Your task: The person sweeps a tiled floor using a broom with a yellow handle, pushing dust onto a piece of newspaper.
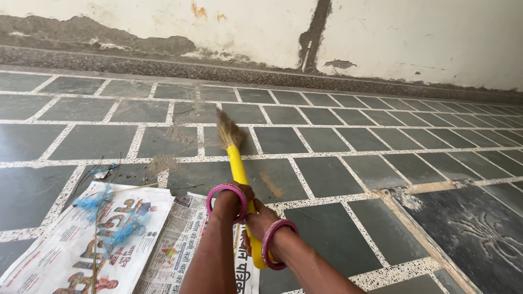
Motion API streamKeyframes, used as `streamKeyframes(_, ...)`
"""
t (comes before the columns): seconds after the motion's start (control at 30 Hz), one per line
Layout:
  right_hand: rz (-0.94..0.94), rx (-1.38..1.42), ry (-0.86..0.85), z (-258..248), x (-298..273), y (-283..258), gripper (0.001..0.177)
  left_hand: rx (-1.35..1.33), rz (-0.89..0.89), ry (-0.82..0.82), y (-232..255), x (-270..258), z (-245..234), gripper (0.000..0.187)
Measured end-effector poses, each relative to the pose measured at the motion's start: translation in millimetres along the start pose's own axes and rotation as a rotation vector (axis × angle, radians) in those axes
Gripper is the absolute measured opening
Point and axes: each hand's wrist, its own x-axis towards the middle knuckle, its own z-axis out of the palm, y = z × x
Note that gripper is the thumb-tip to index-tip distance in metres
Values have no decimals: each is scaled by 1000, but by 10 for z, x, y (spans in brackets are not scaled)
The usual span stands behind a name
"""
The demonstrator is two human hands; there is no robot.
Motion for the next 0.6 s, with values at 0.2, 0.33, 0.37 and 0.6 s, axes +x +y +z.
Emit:
streamKeyframes(0.2, 35, 57, -126, 73, 58, 3, 37, -14, -68, 34, -115, 68, -232, 42)
streamKeyframes(0.33, -33, -3, -105, -20, -129, -14, 46, -54, -72, 44, -57, 27, -139, 42)
streamKeyframes(0.37, -67, -31, -86, -115, -185, -36, 49, -58, -63, 49, 34, 19, -80, 42)
streamKeyframes(0.6, -100, -110, 57, -792, -363, 86, 61, -112, -47, -35, 500, -440, 618, 41)
